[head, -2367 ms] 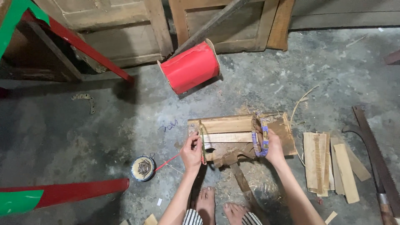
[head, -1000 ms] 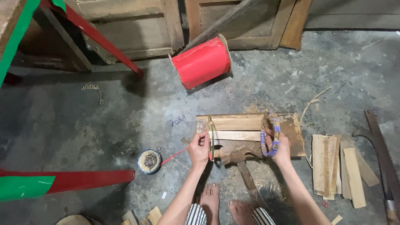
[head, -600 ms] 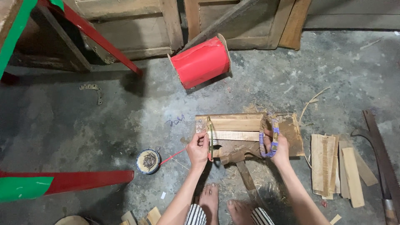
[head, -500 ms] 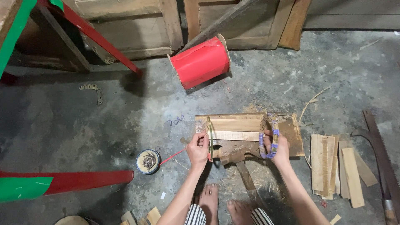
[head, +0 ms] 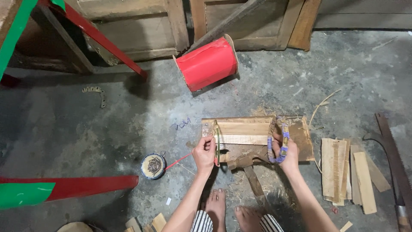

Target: Assembling a wooden structure by hammering small wooden strips into a frame on the floor.

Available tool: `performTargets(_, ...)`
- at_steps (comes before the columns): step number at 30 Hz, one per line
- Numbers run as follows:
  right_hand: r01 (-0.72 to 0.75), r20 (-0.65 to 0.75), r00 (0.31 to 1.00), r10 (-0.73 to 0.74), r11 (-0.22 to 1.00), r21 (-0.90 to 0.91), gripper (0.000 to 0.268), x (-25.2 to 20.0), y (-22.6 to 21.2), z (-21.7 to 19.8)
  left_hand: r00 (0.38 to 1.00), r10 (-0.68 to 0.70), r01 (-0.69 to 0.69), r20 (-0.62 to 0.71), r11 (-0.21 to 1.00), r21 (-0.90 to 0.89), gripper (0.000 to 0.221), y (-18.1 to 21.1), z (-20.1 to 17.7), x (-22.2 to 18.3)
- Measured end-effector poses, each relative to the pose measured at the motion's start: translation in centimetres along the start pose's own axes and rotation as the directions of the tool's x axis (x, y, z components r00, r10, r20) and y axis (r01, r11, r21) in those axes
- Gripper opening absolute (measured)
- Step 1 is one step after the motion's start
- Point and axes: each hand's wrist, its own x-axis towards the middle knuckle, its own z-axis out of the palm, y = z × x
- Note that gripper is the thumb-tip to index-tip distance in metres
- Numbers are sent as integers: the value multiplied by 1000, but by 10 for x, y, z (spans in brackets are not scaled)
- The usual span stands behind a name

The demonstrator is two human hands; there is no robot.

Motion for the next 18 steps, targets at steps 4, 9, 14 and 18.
performTargets(4,-28,-14,1000,27,999,-17,34,-3,-6,-2,1000,0,0,-11,1000,-14,7,-5,1,1)
performTargets(9,-39,-21,999,39,999,-2,34,-8,-10,1,998,55,-55,-29,998,23,8,-6,2,1)
performTargets(14,-19,5,1000,19,1000,15,36,0,4,-1,996,79,-80,-41,997,-10,9,-9,3,-1)
performTargets(18,61,23,998,-64,994,88,36,-1,10,0,990,127,-129,-56,991,-33,10,-17,4,-2)
